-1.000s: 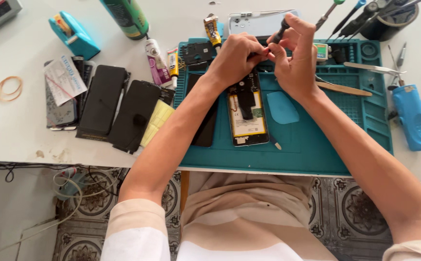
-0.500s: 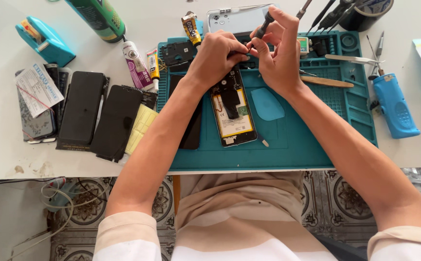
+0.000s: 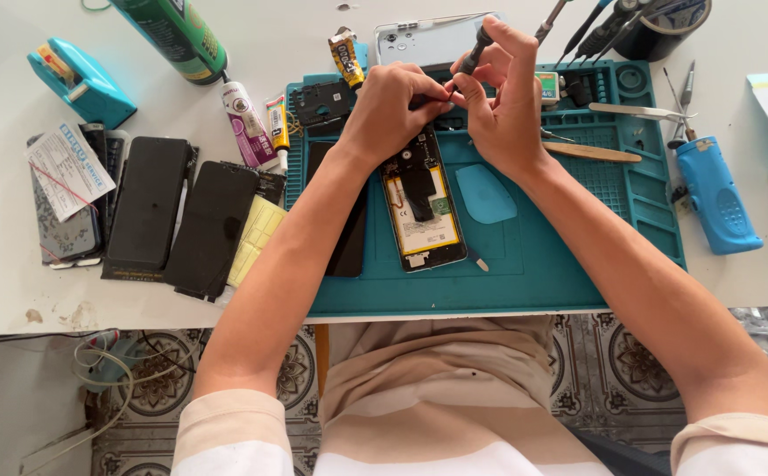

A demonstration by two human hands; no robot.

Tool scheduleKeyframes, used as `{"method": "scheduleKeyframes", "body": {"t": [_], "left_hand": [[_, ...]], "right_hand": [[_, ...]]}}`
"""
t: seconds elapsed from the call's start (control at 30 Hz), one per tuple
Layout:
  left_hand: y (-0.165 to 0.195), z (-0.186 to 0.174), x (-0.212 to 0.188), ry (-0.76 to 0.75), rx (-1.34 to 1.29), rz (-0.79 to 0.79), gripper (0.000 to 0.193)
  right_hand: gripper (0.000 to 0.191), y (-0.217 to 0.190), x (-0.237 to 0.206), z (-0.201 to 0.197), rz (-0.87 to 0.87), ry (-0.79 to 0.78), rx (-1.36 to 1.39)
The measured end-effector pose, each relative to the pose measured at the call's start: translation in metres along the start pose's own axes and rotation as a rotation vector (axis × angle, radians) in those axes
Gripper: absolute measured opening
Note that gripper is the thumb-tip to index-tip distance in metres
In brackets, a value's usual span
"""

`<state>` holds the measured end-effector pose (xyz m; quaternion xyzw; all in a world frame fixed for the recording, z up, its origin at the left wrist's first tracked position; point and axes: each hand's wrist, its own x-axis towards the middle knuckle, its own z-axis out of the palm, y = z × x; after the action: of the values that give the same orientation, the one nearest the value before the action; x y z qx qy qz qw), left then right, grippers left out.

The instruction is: The person disassembles a smartphone at a repair workbench, using a screwdriver to remove screws from the opened phone body and handling internal components. They pick up and set down small parts, reposition the phone, and work on the exposed battery and frame area throughout the episode.

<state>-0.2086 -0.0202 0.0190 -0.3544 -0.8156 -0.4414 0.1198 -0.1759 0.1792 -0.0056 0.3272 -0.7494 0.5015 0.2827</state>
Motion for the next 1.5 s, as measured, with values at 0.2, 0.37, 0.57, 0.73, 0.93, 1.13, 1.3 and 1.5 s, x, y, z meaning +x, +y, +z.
{"method": "scheduleKeyframes", "body": {"t": [0.2, 0.37, 0.57, 0.73, 0.93, 1.13, 1.3, 1.5], "left_hand": [[0.004, 0.004, 0.001, 0.020, -0.066, -0.057, 0.016], [0.004, 0.005, 0.002, 0.014, -0.044, -0.042, 0.015], [0.003, 0.005, 0.003, 0.011, -0.025, -0.039, 0.015], [0.000, 0.006, 0.004, 0.008, -0.014, 0.002, 0.014], [-0.001, 0.007, 0.002, 0.015, -0.007, 0.035, 0.013], [-0.002, 0.008, 0.000, 0.019, 0.008, 0.017, 0.013], [0.000, 0.007, 0.001, 0.008, -0.008, 0.042, 0.014], [0.006, 0.004, 0.000, -0.011, 0.049, -0.057, 0.021]], "right_hand": [[0.058, 0.000, 0.000, -0.002, -0.032, 0.012, -0.015], [0.058, -0.002, 0.001, -0.001, -0.042, 0.020, -0.045], [0.057, -0.004, 0.000, -0.001, -0.050, 0.005, -0.092], [0.056, -0.003, -0.001, 0.000, -0.047, 0.007, -0.127], [0.058, -0.003, -0.002, 0.000, -0.055, 0.005, -0.113], [0.055, -0.003, -0.003, 0.000, -0.066, -0.012, -0.131], [0.052, -0.008, -0.001, -0.002, -0.067, 0.001, -0.114], [0.058, -0.020, 0.003, -0.009, 0.017, -0.024, -0.158]]}}
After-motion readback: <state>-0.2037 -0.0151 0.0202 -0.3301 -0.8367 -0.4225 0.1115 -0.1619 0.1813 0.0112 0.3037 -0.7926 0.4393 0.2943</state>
